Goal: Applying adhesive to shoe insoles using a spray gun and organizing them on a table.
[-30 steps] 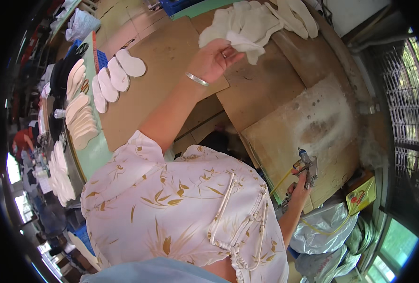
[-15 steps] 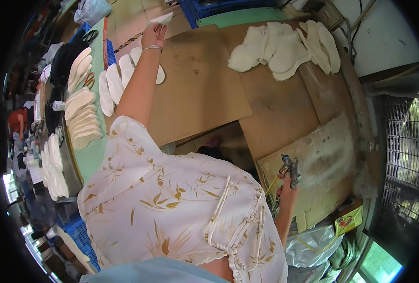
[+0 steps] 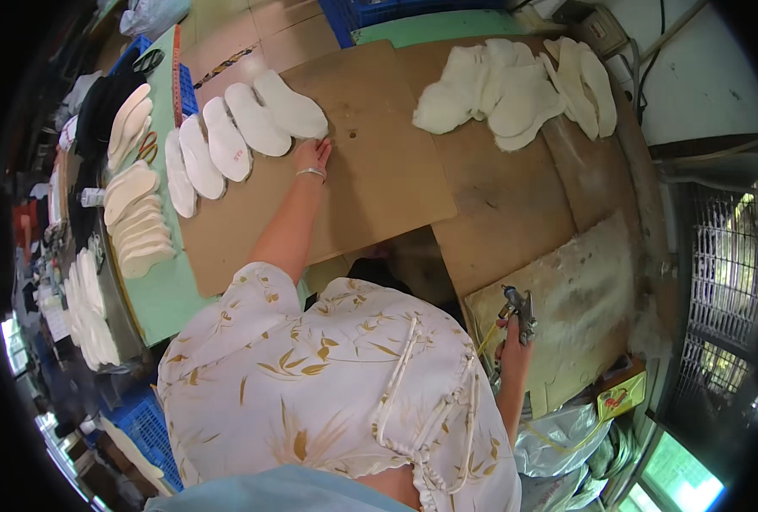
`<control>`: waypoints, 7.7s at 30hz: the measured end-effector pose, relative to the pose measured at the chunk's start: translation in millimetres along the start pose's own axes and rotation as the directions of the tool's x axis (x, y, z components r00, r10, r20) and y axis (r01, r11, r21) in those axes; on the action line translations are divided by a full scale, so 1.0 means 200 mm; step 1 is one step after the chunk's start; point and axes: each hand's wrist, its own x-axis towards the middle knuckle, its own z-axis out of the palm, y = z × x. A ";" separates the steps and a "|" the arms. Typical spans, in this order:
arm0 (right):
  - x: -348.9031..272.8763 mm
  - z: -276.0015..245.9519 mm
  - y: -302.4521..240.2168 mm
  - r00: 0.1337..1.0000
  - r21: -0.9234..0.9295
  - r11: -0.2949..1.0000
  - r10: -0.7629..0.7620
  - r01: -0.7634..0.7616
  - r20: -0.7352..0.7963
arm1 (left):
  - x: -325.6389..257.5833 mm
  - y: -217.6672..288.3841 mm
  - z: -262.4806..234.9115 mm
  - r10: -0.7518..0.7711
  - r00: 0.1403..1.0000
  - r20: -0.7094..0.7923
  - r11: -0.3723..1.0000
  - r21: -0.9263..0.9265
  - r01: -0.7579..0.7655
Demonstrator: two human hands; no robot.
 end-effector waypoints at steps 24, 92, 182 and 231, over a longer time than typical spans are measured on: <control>-0.12 -0.06 0.29 0.960 0.137 0.988 0.103 -0.068 -0.262 | 0.04 -0.40 0.92 0.262 0.665 0.699 0.321 0.587 -0.744; -0.30 -0.32 0.42 0.898 0.352 0.936 0.138 0.020 -0.417 | -0.83 0.10 1.52 -0.490 0.415 0.766 0.351 0.610 -0.711; -0.55 -0.88 0.99 0.869 0.527 0.824 0.094 0.206 -0.487 | -2.06 -1.99 0.37 -0.871 0.435 0.228 0.218 0.973 -0.073; -0.60 -0.89 0.89 0.894 0.466 0.871 0.073 0.159 -0.442 | -2.08 -1.96 0.37 -0.789 0.480 0.383 0.278 0.920 -0.278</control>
